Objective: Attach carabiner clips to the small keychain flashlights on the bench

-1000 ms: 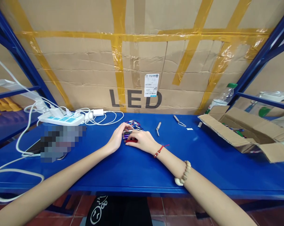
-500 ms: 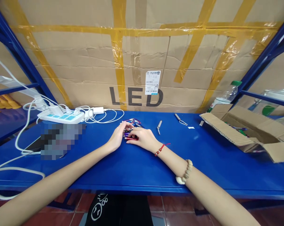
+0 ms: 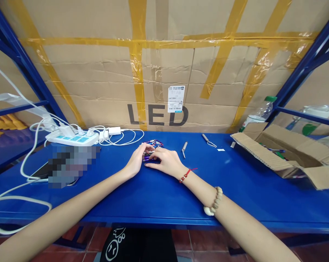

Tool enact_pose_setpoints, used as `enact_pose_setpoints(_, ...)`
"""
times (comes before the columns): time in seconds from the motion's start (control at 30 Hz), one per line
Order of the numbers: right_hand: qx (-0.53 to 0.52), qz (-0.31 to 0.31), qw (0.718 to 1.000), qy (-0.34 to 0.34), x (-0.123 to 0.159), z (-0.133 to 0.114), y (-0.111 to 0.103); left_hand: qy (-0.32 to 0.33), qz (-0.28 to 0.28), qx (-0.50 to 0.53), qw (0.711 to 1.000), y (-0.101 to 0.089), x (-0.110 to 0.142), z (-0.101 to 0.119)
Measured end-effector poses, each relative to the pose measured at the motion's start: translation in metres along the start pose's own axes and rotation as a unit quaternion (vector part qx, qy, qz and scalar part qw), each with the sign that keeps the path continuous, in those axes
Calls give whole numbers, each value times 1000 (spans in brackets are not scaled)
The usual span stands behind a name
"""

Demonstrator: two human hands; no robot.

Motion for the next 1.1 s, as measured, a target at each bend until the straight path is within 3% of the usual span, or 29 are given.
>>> enact_pose_setpoints(0.1,38,77,994,73,1,9,-16,-1,3,-1,1000,0,1,0)
enact_pose_setpoints(0.2,71,102,983,139,3,22,-22,-5,2,-5,1000,0,1,0)
enact_pose_setpoints(0.43,121,27,980,155,4,35,-1,-14,6,10,1000,1,-1,-4)
enact_pose_setpoints(0.8,161,-71,945,274,15,60,15,-35,7,-1,999,0,0,-2)
enact_pose_setpoints(0.97,200,-21,952,229,12,54,7,-42,8,-10,999,-1,1,1)
enact_pose_setpoints(1.1,227,-27,935,271,16,60,2,-43,8,-15,999,-2,1,4)
Point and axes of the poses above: each hand's wrist, its own x-axis away from the middle knuckle, its own y-axis out of the palm, z = x × y, the point moved 8 cm from there along -x, towards the middle knuckle
